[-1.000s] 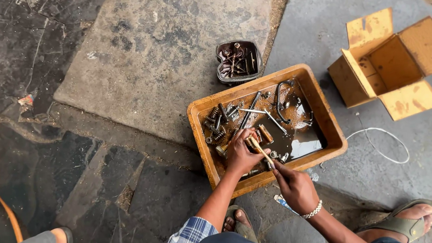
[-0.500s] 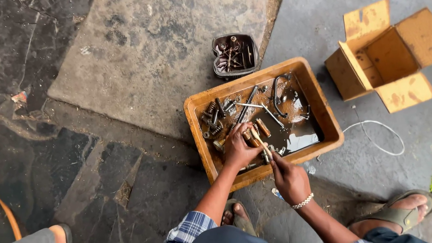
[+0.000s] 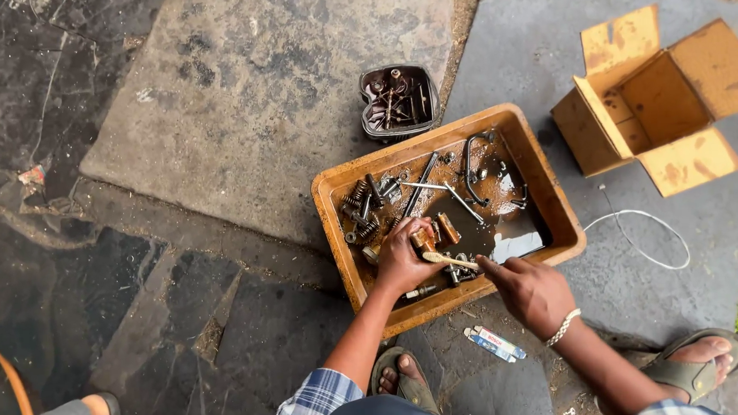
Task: Cleaning motorcycle engine components such as valve rockers and bolts using a brush and cleaning solution in a tray.
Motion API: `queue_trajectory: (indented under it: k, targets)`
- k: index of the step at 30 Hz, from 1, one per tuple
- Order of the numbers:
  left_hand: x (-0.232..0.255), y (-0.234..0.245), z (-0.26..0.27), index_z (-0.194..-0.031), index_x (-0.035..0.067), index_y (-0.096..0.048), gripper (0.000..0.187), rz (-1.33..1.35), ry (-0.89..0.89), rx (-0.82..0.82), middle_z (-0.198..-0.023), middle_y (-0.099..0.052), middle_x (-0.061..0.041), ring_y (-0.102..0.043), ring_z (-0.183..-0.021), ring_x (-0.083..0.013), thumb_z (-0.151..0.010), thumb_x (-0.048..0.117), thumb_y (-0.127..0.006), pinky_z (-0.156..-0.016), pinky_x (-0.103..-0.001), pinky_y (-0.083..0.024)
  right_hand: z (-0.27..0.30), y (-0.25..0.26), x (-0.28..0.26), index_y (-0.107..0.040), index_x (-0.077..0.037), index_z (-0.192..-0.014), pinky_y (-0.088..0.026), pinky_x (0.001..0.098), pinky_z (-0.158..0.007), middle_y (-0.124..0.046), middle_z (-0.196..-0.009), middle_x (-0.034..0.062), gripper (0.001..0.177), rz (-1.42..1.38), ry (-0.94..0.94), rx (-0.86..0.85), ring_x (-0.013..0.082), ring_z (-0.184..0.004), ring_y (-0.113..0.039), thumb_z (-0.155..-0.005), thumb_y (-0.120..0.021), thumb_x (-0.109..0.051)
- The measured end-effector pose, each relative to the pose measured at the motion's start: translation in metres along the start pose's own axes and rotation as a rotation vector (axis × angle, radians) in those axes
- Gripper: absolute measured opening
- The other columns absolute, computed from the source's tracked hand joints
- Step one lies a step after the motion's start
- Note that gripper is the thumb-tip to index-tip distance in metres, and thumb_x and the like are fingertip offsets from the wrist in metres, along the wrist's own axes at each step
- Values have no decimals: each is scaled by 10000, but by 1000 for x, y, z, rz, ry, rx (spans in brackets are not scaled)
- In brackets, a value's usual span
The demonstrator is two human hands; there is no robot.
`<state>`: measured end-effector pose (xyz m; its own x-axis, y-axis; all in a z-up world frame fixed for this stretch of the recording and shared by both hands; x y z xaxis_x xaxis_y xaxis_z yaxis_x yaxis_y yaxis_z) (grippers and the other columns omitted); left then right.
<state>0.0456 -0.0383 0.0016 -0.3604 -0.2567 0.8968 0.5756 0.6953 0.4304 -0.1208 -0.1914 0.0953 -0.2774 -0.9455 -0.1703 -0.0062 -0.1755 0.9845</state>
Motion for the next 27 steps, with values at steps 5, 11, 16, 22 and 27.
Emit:
queue_trajectory:
  k: [5, 11, 16, 22, 27]
  targets:
    - [5, 4, 4, -981, 161, -543, 572, -7, -4, -32, -1235, -703, -88, -663, -1231, -288, -639, 349, -961, -1032, -467, -540, -28, 20, -12, -629, -295, -1376, -519, 369, -673, -624, -756, 40, 509, 208, 190, -89, 212, -736, -630, -895, -577, -136]
    - [11, 14, 3, -976, 133, -566, 539, 46, -85, -2, -1210, -710, -103, -665, -1250, -304, -637, 295, -952, -1047, -470, -537, -32, 21, 7, -641, -300, -1362, -509, 390, -675, -623, -760, 51, 493, 145, 241, -64, 237, -735, -629, -898, -572, -148]
    - [8, 15, 7, -955, 123, -562, 530, 41, -95, -15, -1256, -710, -112, -661, -1254, -307, -639, 275, -960, -1048, -471, -529, -30, 13, 5, -657, -276, -1344, -514, 399, -677, -613, -733, 53, 481, 119, 259, -84, 240, -721, -631, -887, -580, -150]
    - [11, 16, 20, -1060, 124, -548, 597, 85, -117, 29, -1279, -689, -127, -649, -1264, -316, -644, 250, -958, -1067, -471, -512, 9, -21, 36, -701, -262, -1275, -531, 420, -592, -674, -737, 70, 380, -20, 78, -86, 271, -667, -664, -903, -624, -259]
    - [12, 10, 21, -1373, 126, -483, 875, 115, -34, 71, -1301, -678, -104, -650, -1231, -293, -620, 219, -918, -1073, -444, -510, 32, -88, 0, -738, -248, -1299, -534, 405, -565, -742, -826, 124, 353, -383, -149, -118, 271, -579, -677, -961, -634, -250]
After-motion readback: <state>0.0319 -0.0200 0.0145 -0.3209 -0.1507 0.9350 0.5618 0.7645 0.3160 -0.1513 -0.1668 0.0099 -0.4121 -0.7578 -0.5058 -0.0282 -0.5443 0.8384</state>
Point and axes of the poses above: each hand's wrist, its own z-axis away from the middle knuckle, its own y-axis out of the back of the hand, x = y × z, the point moved 2 cm from there along -z, towards the middle knuckle
